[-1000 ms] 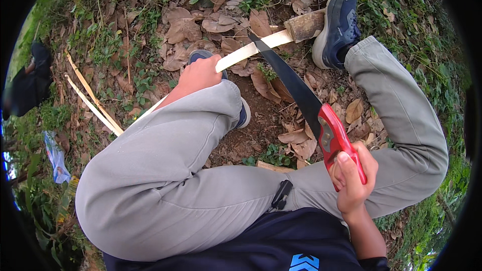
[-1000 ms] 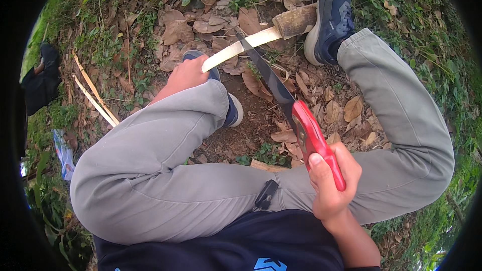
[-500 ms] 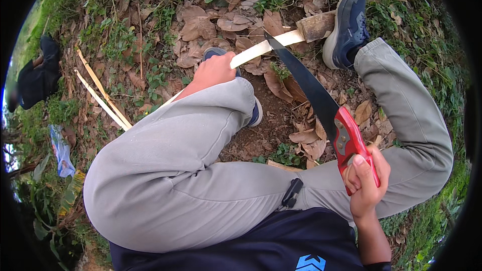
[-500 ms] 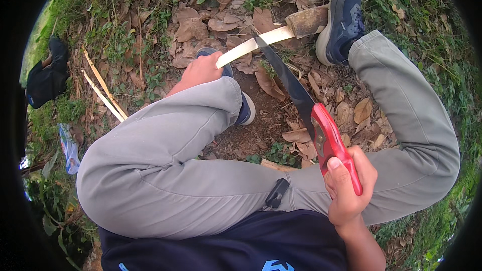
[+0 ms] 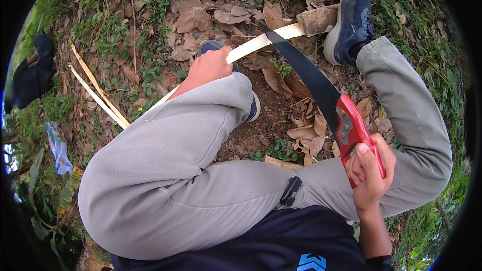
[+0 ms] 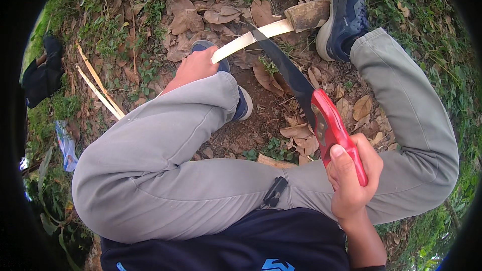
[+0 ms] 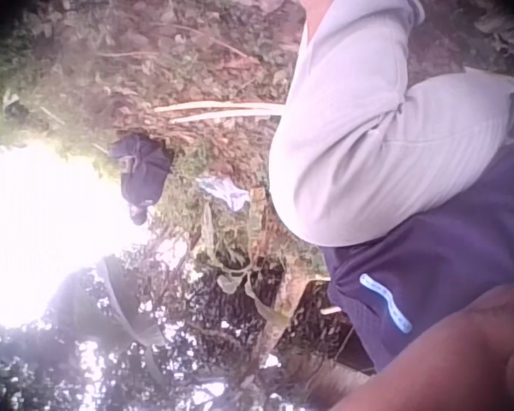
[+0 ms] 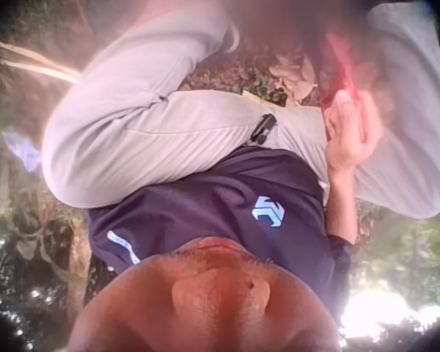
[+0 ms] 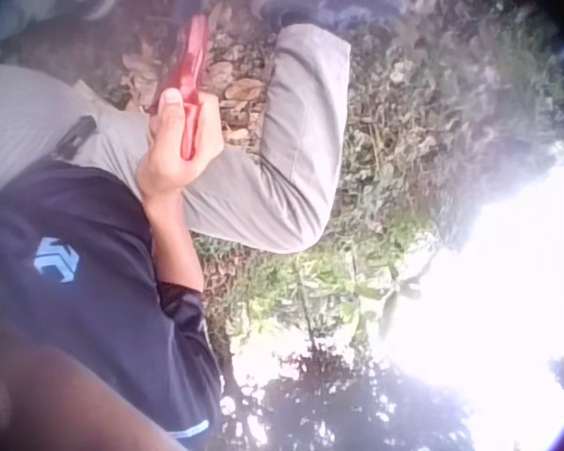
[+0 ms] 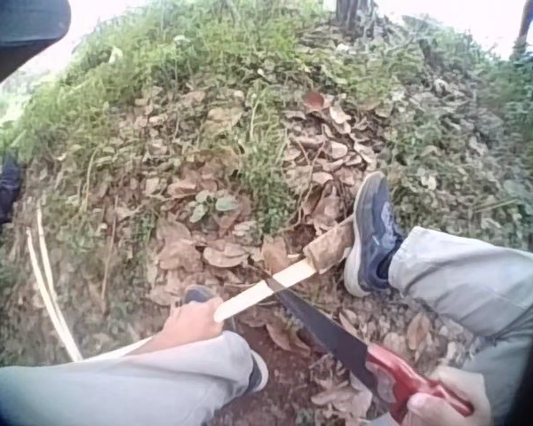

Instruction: The person sits on the ground and uses a red knife to shave thin strips from a long piece of light-colored wood. They hold the wood steady with their left hand and foot while scraping the blade along its length to create fine shavings.

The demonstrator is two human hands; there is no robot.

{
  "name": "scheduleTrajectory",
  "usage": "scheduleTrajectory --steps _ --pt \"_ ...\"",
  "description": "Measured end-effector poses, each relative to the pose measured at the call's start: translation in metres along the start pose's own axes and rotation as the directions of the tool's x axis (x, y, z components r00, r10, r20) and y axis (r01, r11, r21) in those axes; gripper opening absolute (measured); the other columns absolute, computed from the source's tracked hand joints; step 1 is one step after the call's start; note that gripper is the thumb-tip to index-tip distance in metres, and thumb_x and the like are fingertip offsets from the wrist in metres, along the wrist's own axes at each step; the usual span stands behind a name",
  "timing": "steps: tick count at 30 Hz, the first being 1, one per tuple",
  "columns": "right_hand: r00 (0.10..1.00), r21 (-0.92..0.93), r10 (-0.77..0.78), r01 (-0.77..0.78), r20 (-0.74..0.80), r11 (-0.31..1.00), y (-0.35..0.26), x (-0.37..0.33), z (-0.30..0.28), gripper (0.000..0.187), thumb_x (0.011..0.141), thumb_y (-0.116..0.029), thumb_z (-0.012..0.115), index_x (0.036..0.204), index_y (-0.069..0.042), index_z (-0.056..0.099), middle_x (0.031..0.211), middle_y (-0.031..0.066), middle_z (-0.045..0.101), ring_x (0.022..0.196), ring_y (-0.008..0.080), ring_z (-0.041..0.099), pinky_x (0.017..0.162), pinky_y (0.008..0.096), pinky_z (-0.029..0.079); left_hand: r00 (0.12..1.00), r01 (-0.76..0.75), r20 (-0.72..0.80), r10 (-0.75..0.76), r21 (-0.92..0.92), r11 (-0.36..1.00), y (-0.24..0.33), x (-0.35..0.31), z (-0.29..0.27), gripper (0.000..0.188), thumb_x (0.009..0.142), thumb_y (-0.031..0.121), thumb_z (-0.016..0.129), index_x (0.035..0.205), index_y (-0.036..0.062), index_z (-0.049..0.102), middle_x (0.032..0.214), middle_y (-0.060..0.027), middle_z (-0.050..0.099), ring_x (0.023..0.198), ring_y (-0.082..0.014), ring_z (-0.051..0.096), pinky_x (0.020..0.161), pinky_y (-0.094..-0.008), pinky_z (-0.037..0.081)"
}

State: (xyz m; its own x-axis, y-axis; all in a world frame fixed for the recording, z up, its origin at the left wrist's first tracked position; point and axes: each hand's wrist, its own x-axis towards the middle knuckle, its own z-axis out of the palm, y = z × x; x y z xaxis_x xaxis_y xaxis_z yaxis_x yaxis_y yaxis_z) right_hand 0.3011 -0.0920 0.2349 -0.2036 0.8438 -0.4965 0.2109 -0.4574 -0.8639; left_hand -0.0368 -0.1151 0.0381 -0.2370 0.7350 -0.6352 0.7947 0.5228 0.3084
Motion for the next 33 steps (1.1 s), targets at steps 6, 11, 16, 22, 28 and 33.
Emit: scheduleTrajectory --steps 6,11,16,22,28,33 --pt "0.999 -0.059 -0.032 0.034 0.039 0.998 0.037 0.033 0.035 0.021 0.098 -0.013 0.064 0.082 -0.003 0.056 0.062 -0.0049 0.046 0.052 0.0020 0.036 0.046 0.0242 0.027 1.000 0.020 0.003 -0.020 0.060 0.998 0.001 0.002 -0.002 0.024 0.095 0.023 0.052 0.115 0.0145 0.063 0.104 -0.0235 0.072 0.102 -0.0476 0.066 0.088 -0.0585 0.051" --pt "0.996 0.072 0.087 -0.086 -0.007 0.994 -0.009 0.006 0.001 0.020 0.098 -0.010 0.062 0.081 -0.003 0.053 0.060 -0.0056 0.042 0.049 -0.0004 0.032 0.043 0.0221 0.021 0.999 0.020 0.029 -0.021 0.030 0.999 0.003 -0.002 -0.002 0.023 0.095 0.023 0.052 0.114 0.0140 0.062 0.104 -0.0239 0.072 0.102 -0.0475 0.066 0.088 -0.0584 0.051" --pt "0.998 0.019 0.054 -0.055 0.027 0.998 0.004 0.026 0.021 0.023 0.097 -0.011 0.065 0.078 -0.004 0.054 0.061 -0.0048 0.044 0.051 0.0016 0.037 0.046 0.0237 0.025 0.999 0.033 -0.019 -0.032 0.048 0.998 0.001 0.005 0.002 0.021 0.093 0.021 0.054 0.111 0.0129 0.062 0.101 -0.0240 0.072 0.101 -0.0467 0.067 0.086 -0.0586 0.051" --pt "0.994 0.046 0.106 -0.107 0.031 0.993 0.000 0.010 0.020 0.020 0.098 -0.012 0.065 0.082 -0.004 0.055 0.062 -0.0058 0.044 0.050 0.0013 0.036 0.045 0.0237 0.024 0.999 -0.020 -0.027 0.022 0.045 0.999 -0.007 -0.001 0.006 0.021 0.092 0.018 0.053 0.110 0.0120 0.062 0.099 -0.0241 0.071 0.098 -0.0479 0.066 0.084 -0.0590 0.050" --pt "0.998 0.073 0.049 -0.052 0.048 0.996 0.018 0.024 0.014 0.021 0.098 -0.012 0.063 0.081 -0.003 0.055 0.062 -0.0054 0.044 0.050 0.0015 0.036 0.045 0.0231 0.025 1.000 -0.007 -0.023 0.008 0.031 1.000 -0.001 0.002 0.005 0.024 0.092 0.019 0.054 0.113 0.0124 0.064 0.101 -0.0252 0.072 0.100 -0.0471 0.067 0.088 -0.0583 0.051" --pt "1.000 0.054 -0.023 0.022 0.014 0.998 0.059 0.037 0.033 0.020 0.098 -0.010 0.063 0.080 -0.002 0.056 0.063 -0.0023 0.052 0.052 0.0025 0.040 0.046 0.0244 0.028 1.000 -0.009 -0.007 0.009 0.043 0.999 -0.004 0.001 0.006 0.025 0.092 0.019 0.054 0.114 0.0122 0.064 0.101 -0.0254 0.071 0.101 -0.0475 0.067 0.088 -0.0582 0.051"
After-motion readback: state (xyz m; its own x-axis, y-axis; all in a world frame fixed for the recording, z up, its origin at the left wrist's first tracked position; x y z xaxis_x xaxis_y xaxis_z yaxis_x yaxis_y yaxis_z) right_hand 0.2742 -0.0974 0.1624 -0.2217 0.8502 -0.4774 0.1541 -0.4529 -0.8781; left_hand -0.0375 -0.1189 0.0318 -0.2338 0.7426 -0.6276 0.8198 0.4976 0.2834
